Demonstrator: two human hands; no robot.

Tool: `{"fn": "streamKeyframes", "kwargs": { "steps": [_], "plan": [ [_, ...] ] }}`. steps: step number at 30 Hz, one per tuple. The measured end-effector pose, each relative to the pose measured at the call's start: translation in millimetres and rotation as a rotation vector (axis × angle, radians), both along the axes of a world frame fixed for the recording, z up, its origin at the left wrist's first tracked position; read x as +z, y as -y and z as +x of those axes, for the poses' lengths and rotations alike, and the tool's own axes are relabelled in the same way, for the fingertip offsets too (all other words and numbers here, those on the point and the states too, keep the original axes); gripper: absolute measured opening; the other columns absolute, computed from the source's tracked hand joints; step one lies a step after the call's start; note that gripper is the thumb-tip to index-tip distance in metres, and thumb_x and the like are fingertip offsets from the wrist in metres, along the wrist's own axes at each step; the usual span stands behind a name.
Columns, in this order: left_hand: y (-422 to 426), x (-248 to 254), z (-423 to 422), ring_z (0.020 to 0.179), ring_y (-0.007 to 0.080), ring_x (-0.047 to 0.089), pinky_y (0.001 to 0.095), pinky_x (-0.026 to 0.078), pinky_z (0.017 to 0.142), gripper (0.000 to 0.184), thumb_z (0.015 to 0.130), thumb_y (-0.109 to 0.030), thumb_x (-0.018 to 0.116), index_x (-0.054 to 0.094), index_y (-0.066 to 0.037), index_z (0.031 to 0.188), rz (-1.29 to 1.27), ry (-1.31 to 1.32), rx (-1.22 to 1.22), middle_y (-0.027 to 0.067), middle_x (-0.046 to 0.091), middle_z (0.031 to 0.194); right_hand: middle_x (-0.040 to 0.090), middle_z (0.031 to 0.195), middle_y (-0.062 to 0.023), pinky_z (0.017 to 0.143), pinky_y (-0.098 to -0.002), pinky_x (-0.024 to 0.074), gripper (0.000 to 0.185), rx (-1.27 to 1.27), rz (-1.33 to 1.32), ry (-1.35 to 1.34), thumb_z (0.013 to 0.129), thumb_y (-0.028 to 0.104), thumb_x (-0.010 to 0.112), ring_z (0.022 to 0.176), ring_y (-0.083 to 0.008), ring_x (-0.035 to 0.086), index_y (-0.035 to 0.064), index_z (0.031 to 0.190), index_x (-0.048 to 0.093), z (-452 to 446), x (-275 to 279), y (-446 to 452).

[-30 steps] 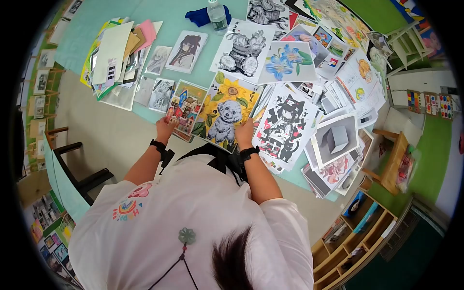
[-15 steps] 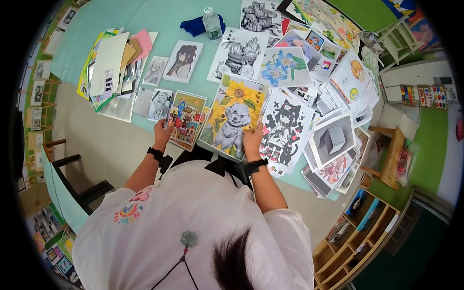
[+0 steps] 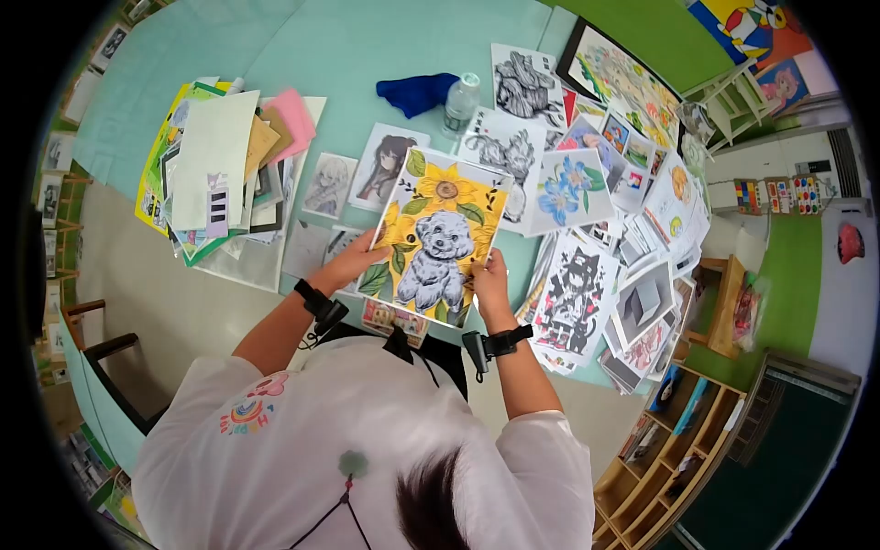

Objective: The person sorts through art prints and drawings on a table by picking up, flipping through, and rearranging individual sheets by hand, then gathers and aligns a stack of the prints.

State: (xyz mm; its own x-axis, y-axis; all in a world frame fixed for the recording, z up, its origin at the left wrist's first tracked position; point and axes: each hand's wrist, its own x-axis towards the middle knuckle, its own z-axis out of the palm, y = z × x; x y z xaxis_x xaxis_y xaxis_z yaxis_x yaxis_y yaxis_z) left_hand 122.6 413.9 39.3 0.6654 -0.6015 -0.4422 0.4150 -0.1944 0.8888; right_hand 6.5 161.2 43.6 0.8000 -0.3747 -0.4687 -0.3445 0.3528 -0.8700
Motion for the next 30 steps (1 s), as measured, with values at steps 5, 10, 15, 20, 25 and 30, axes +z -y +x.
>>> {"fn": "streamKeyframes", "kwargs": {
  "steps": [5, 10, 15, 20, 25, 30],
  "plan": [
    [-51.6, -36.8, 32.5, 0.098, 0.0098, 0.053, 0.0257, 0.044, 0.085, 0.04, 0.085, -0.001, 0.057, 0.042, -0.002, 0.123, -0.05, 0.024, 0.162, 0.0052, 0.056, 0.112, 0.062, 0.094, -0.0097, 0.069, -0.0261, 0.0462, 0.023, 0.128, -0.025, -0.069, 0.084, -0.002, 0.049, 0.079, -0.0144, 0.059, 0.0017, 0.107, 0.048, 63.0, 7.3, -42.5],
    [-95.6, -44.6, 77.1, 0.091, 0.0097, 0.055, 0.0235, 0.044, 0.079, 0.038, 0.085, -0.004, 0.06, 0.044, -0.001, 0.119, -0.093, 0.17, 0.284, 0.0045, 0.059, 0.102, 0.055, 0.096, -0.0141, 0.066, -0.0285, 0.0496, 0.049, 0.25, -0.301, -0.079, 0.076, 0.008, 0.068, 0.078, -0.0182, 0.058, -0.0021, 0.115, 0.041, 145.2, 16.6, -21.4],
    [-130.2, -42.1, 110.9, 0.091, 0.009, 0.055, 0.0221, 0.044, 0.079, 0.036, 0.085, -0.002, 0.058, 0.045, -0.002, 0.119, -0.092, 0.074, 0.39, 0.0044, 0.06, 0.103, 0.05, 0.108, -0.0209, 0.075, -0.034, 0.0492, 0.083, 0.176, -0.883, -0.032, 0.061, 0.022, 0.082, 0.091, -0.0254, 0.057, -0.0038, 0.123, 0.033, 244.4, 25.7, 30.8],
    [-157.4, -47.2, 123.0, 0.089, 0.0078, 0.056, 0.0216, 0.044, 0.077, 0.033, 0.085, -0.001, 0.057, 0.046, -0.002, 0.116, -0.116, 0.017, 0.47, 0.0036, 0.062, 0.1, 0.053, 0.111, -0.0218, 0.078, -0.0338, 0.0479, 0.082, 0.093, -0.9, 0.048, 0.061, 0.021, 0.083, 0.096, -0.0286, 0.057, -0.0053, 0.12, 0.033, 295.1, 5.5, 49.6],
    [-178.9, -44.8, 130.4, 0.087, 0.008, 0.057, 0.0218, 0.045, 0.076, 0.032, 0.085, 0.001, 0.056, 0.046, -0.002, 0.116, -0.068, 0.008, 0.553, 0.0041, 0.062, 0.098, 0.063, 0.098, -0.0155, 0.079, -0.0338, 0.0481, 0.06, 0.141, -1.062, 0.047, 0.058, 0.022, 0.082, 0.088, -0.0255, 0.062, -0.0016, 0.104, 0.052, 309.0, 40.7, 21.2],
    [-195.2, -52.3, 132.5, 0.086, 0.0082, 0.057, 0.0215, 0.045, 0.076, 0.033, 0.085, 0.001, 0.056, 0.046, -0.002, 0.116, -0.059, -0.02, 0.614, 0.0047, 0.063, 0.098, 0.064, 0.091, -0.0177, 0.074, -0.0358, 0.0494, 0.059, 0.312, -1.244, 0.092, 0.056, 0.025, 0.081, 0.083, -0.0298, 0.064, -0.0016, 0.101, 0.054, 336.9, 55.7, 14.2]
  ]
}}
